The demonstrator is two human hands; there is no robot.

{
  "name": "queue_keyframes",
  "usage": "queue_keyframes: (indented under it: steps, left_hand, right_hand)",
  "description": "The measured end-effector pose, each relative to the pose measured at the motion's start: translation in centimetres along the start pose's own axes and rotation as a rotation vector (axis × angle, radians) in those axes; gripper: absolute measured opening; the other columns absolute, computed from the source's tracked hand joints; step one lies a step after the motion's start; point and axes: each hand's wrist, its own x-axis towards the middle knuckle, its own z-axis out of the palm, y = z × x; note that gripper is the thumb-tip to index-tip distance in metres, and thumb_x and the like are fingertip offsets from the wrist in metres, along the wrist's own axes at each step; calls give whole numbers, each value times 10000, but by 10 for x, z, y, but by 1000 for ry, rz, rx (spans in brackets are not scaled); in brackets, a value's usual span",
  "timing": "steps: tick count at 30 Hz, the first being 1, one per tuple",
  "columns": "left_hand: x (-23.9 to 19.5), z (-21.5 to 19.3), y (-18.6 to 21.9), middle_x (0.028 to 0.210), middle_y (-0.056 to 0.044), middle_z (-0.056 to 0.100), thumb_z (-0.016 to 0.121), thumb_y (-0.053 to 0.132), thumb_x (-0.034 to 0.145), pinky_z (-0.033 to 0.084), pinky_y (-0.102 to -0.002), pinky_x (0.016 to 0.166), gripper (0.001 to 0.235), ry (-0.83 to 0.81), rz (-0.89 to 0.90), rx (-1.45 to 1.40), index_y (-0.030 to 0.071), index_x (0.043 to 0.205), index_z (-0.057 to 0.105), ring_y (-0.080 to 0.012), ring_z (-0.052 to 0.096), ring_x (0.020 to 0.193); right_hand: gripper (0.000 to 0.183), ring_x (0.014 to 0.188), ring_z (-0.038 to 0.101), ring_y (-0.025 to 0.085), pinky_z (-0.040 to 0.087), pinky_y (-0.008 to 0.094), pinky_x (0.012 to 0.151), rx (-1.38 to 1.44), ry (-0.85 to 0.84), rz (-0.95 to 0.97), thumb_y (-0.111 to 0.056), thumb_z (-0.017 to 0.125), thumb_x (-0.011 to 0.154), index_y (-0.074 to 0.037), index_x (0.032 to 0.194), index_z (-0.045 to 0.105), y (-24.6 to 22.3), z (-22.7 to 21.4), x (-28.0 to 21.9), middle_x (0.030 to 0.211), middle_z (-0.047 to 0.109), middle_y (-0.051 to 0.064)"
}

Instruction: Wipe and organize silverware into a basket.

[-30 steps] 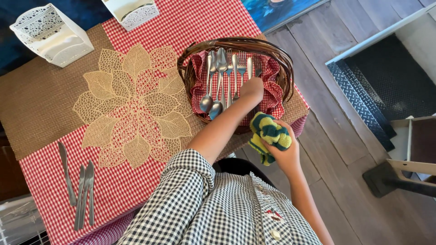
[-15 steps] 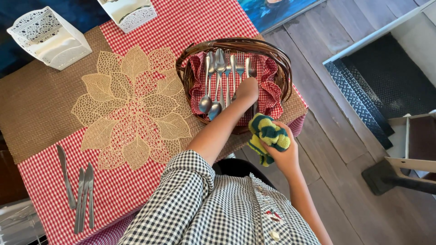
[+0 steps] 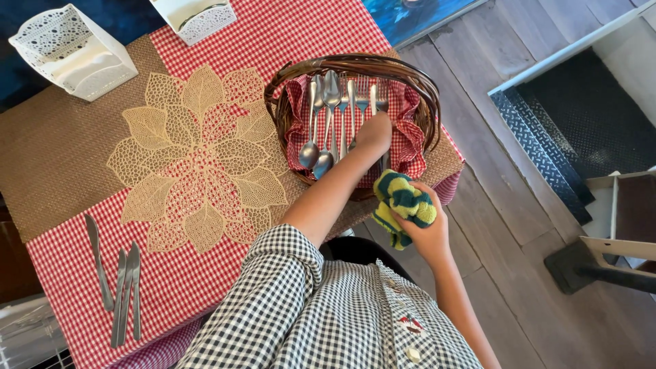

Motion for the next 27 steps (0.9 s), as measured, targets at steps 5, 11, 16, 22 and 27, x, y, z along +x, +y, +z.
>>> queue_keyframes:
  steps: [5, 11, 16, 22, 27]
  left_hand:
    - [-13, -29, 7, 1000, -248, 720, 468, 314, 1039, 542, -563, 838, 377, -1, 3, 3, 4, 1038, 683, -430, 705, 944]
    - [-3, -29, 7, 998, -236, 726, 512, 362, 1002, 551, -554, 836, 395, -15, 46, 20, 17, 1017, 703, -426, 708, 941]
    - [-29, -84, 4, 942, -197, 711, 540, 385, 998, 534, -529, 780, 403, -5, 63, -25, 14, 1024, 695, -388, 694, 895]
    - [-167, -248, -47, 683, -39, 662, 503, 441, 1049, 522, -272, 581, 430, -162, 54, -426, 85, 1232, 660, -143, 661, 605]
    - [-291, -310, -208, 750, 23, 634, 548, 375, 1051, 467, -218, 527, 371, 94, -153, -872, 81, 1228, 689, -51, 582, 616]
  right_hand:
    - [597, 1137, 654, 145, 531, 329, 1013, -7, 13, -32, -78, 840, 813, -48, 1345, 573, 0, -1, 4, 1222, 683, 65]
    - [611, 1124, 656, 142, 533, 326, 1003, -19, 28, -59, -85, 847, 796, -43, 1339, 569, -2, 3, 4, 1209, 688, 62]
    - [621, 1123, 657, 144, 535, 323, 1008, 36, 49, -50, -85, 856, 802, -38, 1347, 562, 0, 2, 5, 1216, 677, 62]
    - [571, 1111, 660, 140, 531, 314, 1022, 35, 77, -109, -36, 837, 840, -14, 1341, 563, -17, 14, 25, 1210, 680, 53]
    - [401, 1077, 692, 137, 561, 305, 1002, 407, 28, -33, -17, 797, 886, -40, 1247, 624, -32, 75, 41, 1179, 703, 30]
